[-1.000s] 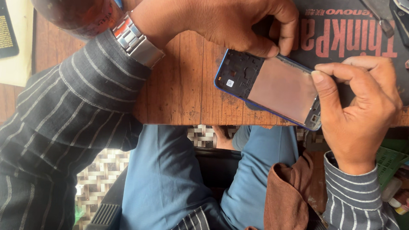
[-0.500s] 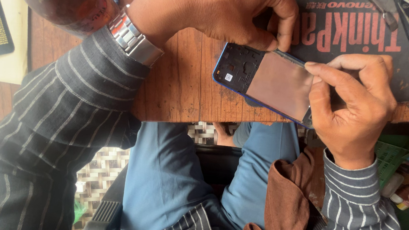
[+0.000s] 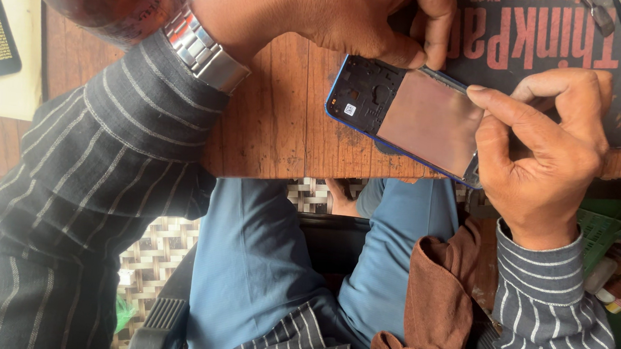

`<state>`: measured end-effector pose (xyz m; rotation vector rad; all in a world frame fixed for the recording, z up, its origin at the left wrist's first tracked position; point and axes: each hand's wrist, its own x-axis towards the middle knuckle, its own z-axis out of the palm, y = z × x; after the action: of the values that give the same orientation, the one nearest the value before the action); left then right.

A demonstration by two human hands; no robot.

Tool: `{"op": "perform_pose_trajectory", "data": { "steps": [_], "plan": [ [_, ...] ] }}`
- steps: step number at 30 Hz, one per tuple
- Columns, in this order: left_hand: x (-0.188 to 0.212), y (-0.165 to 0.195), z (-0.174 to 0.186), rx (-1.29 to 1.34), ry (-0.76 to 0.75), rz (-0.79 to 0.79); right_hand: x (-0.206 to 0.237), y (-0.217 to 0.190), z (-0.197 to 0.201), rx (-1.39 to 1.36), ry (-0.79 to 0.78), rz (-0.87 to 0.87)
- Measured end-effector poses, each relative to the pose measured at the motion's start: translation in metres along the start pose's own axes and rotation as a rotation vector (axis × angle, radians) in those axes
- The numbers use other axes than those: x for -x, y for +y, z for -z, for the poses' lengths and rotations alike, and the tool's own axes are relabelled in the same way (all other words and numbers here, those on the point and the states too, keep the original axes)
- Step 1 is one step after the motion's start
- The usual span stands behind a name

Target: The person aligns and presses a smartphone screen into the phone chassis, using a metal spudger and a pink plastic tool to adjust the edges. The person repeatedly checks the fit and presses along the perimeter to secure the screen.

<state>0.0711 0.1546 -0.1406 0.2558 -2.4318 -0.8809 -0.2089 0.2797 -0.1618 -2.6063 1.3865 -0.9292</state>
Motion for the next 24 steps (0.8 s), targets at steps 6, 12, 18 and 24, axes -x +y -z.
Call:
{"op": "perform_pose_trajectory", "data": {
  "steps": [6,12,18,24],
  "plan": [
    [0.000,0.000,0.000,0.018,-0.013,0.024,-0.002,-0.001,0.000,-0.019,0.002,-0.020],
    [0.000,0.001,0.000,0.034,-0.020,0.047,-0.001,0.000,-0.001,-0.025,0.008,-0.014],
    [0.001,-0.002,-0.001,0.025,-0.024,0.061,0.000,0.003,-0.001,-0.024,0.005,-0.010],
    [0.001,-0.010,-0.005,0.147,-0.067,0.050,0.001,0.002,-0.001,-0.014,0.009,-0.005]
  ]
}}
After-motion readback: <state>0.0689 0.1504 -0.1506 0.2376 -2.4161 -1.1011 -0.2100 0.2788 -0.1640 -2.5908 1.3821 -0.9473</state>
